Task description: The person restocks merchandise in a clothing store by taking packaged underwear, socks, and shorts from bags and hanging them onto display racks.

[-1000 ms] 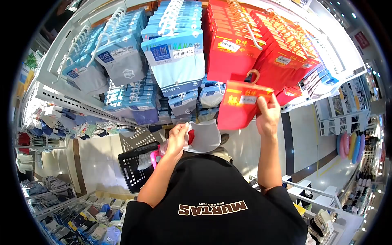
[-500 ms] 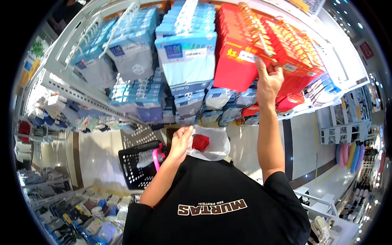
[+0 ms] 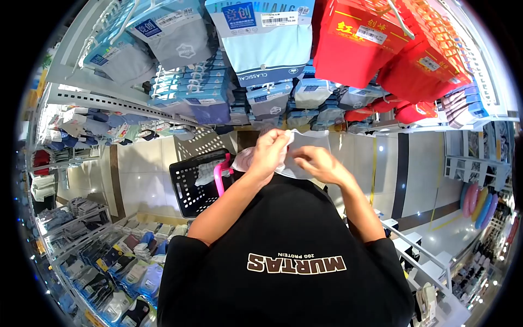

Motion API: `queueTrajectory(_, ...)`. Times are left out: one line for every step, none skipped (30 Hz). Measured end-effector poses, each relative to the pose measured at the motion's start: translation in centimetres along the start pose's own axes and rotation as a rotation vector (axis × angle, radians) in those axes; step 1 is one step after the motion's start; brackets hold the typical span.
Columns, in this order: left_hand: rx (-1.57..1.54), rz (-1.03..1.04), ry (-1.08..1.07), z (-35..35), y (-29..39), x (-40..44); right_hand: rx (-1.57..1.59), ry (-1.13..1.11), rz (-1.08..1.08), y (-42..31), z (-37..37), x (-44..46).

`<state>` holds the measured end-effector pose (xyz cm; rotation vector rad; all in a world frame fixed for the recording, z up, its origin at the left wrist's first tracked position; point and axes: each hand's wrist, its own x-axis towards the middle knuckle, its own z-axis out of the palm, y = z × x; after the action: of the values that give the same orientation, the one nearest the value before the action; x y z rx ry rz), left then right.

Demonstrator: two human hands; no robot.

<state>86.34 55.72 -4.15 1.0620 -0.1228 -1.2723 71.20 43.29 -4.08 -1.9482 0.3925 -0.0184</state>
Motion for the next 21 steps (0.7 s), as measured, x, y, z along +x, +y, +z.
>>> queueTrajectory(0.054,0.012,-0.002,0.9,-0.5,0.0,-0.039,-0.084,0.169,-0.7,0.6,0.7)
queueTrajectory(0.106,0.03,-0.003,2.1,-0.9,0.0,-0.148,-0.22,0.32,-0.7,1.1,1.7)
queueTrajectory(0.156,0.007,-0.015,3.1,-1.4,-0.1,-0.052,-0.176,0.323,7.0,3.8,0.7)
queueTrajectory(0.187,0.053,-0.016,4.4,-2.3,-0.3,0.044,-0.133,0.324,14.6,6.5,-0.4)
queueTrajectory(0.229,0.041,-0.042,5.3,-3.1,-0.6,0.14,-0.09,0.321,21.8,9.1,-1.4)
queueTrajectory(0.269,0.032,-0.069,6.0,-3.8,-0.8,-0.074,-0.148,0.329,20.1,8.7,-1.5)
queueTrajectory(0.313,0.061,-0.118,6.4,-4.7,-1.0,-0.228,-0.189,0.304,17.9,8.1,-1.5)
queueTrajectory(0.358,0.091,-0.166,6.7,-5.2,-1.1,-0.315,-0.216,0.294,15.8,8.0,-1.3)
queueTrajectory(0.395,0.051,-0.185,6.8,-5.4,-1.2,-0.354,-0.232,0.294,15.0,7.9,-1.3)
queueTrajectory(0.442,0.094,-0.181,6.8,-5.5,-1.2,-0.373,-0.241,0.294,14.3,7.7,-1.5)
queueTrajectory(0.49,0.136,-0.178,6.9,-5.6,-1.1,-0.383,-0.246,0.293,14.1,7.5,-1.7)
queueTrajectory(0.538,0.18,-0.175,6.9,-5.6,-1.0,-0.393,-0.253,0.292,13.9,7.2,-1.9)
queueTrajectory(0.562,0.183,-0.174,6.9,-5.6,-1.1,-0.406,-0.259,0.29,13.8,7.1,-1.9)
queueTrajectory(0.575,0.126,-0.187,6.8,-5.6,-1.1,-0.409,-0.264,0.289,13.6,7.0,-2.1)
queueTrajectory(0.588,0.066,-0.202,6.8,-5.2,-1.4,-0.413,-0.266,0.289,13.4,6.8,-2.2)
queueTrajectory(0.601,0.003,-0.219,6.9,-5.0,-1.5,-0.416,-0.268,0.29,13.3,6.7,-2.3)
queueTrajectory(0.592,-0.008,-0.225,7.0,-5.0,-1.6,-0.423,-0.269,0.291,13.2,6.4,-2.4)
queueTrajectory(0.594,0.005,-0.229,7.3,-5.1,-1.6,-0.424,-0.27,0.293,13.0,6.3,-2.4)
queueTrajectory(0.598,0.02,-0.232,7.5,-5.1,-1.6,-0.422,-0.267,0.294,12.9,6.0,-2.6)
queueTrajectory(0.602,0.036,-0.234,7.7,-5.1,-1.7,-0.423,-0.267,0.292,12.7,5.8,-2.8)
queueTrajectory(0.604,0.036,-0.26,7.7,-5.5,-1.5,-0.417,-0.263,0.293,12.4,5.5,-3.2)
